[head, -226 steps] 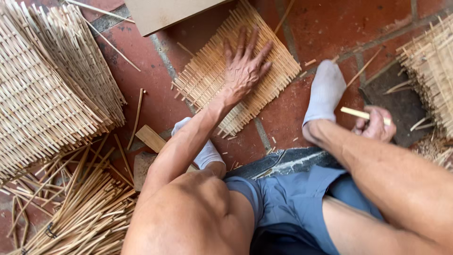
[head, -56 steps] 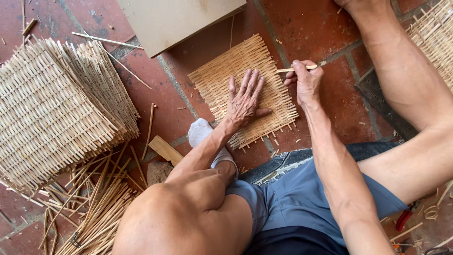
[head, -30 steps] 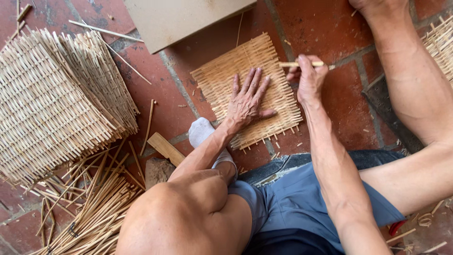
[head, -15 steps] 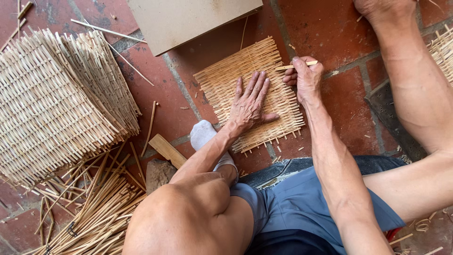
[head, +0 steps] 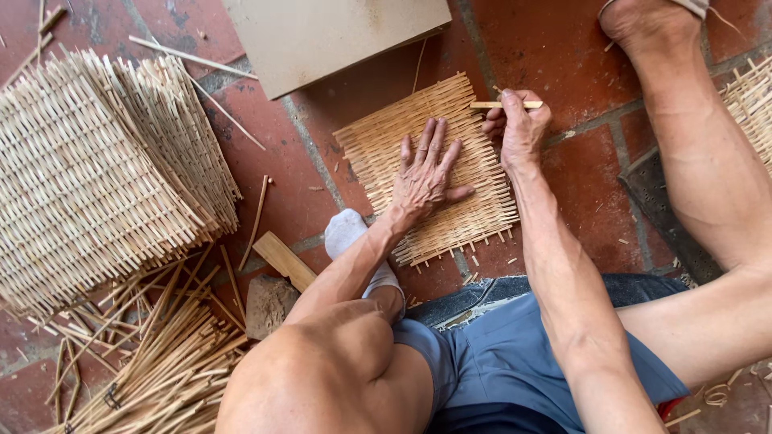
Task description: The person weaves thin bamboo strips into a small rectangular mat by hand, then applies a white adhesive to a cardboard backing using a roller and places the mat on top. The person sits on a tiled floor surrounded by finished mats and bamboo strips.
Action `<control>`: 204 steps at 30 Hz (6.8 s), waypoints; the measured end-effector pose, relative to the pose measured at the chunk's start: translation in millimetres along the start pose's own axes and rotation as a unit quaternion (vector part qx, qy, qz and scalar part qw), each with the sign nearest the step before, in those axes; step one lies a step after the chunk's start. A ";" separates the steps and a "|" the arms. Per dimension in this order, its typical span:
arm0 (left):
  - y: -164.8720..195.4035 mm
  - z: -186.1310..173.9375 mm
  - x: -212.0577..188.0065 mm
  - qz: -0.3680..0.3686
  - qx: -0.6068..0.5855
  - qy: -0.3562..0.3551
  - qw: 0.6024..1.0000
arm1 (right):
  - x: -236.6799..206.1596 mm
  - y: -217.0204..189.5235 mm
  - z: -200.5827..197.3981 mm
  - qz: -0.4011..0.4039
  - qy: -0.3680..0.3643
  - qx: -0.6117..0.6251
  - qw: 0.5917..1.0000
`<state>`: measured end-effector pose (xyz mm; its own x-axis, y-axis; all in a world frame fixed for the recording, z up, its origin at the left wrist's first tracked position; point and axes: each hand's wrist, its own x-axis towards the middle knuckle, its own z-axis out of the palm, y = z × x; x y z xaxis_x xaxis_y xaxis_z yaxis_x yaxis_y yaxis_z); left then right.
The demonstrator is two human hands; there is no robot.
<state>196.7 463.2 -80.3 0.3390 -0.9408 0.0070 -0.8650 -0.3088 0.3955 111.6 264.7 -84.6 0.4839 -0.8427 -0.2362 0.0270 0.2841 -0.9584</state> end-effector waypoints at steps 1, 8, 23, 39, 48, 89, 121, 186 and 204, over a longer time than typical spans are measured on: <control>0.2 -0.2 0.1 0.006 0.005 0.009 1.000 | 0.5 0.5 0.6 0.002 0.000 0.003 1.000; -0.8 -0.1 -1.2 0.014 0.030 0.031 0.999 | 1.5 3.8 0.9 0.015 -0.001 -0.028 0.999; 1.9 -6.1 -1.3 0.013 0.036 0.054 0.998 | 17.3 -4.1 14.1 -0.068 -0.041 0.027 0.996; 5.0 -15.3 0.0 0.003 0.043 0.019 0.999 | 40.1 12.4 11.1 -0.026 -0.040 -0.004 0.999; 3.6 -14.5 1.8 0.002 0.022 0.009 1.000 | 34.3 -8.4 19.6 0.008 -0.050 -0.032 0.998; 3.4 -11.1 4.4 -0.025 -0.003 -0.030 0.999 | -12.3 -7.5 -13.3 0.073 -0.043 -0.081 0.993; -1.4 0.4 2.1 -0.002 0.043 0.009 0.999 | -49.5 -27.1 -41.2 0.081 0.015 -0.102 0.991; -1.5 4.9 -55.6 0.010 -0.043 0.056 0.997 | -62.5 -18.7 -30.1 -0.337 -0.480 -0.739 0.331; -1.0 4.9 -57.1 0.019 -0.002 0.036 0.999 | -82.1 26.3 -74.7 -0.211 -0.179 -0.572 0.772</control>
<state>176.5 516.6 -85.6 0.3314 -0.9394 0.0877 -0.8764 -0.2720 0.3975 7.2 307.2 -102.4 0.8594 -0.5113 -0.0007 -0.4428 -0.7435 -0.5012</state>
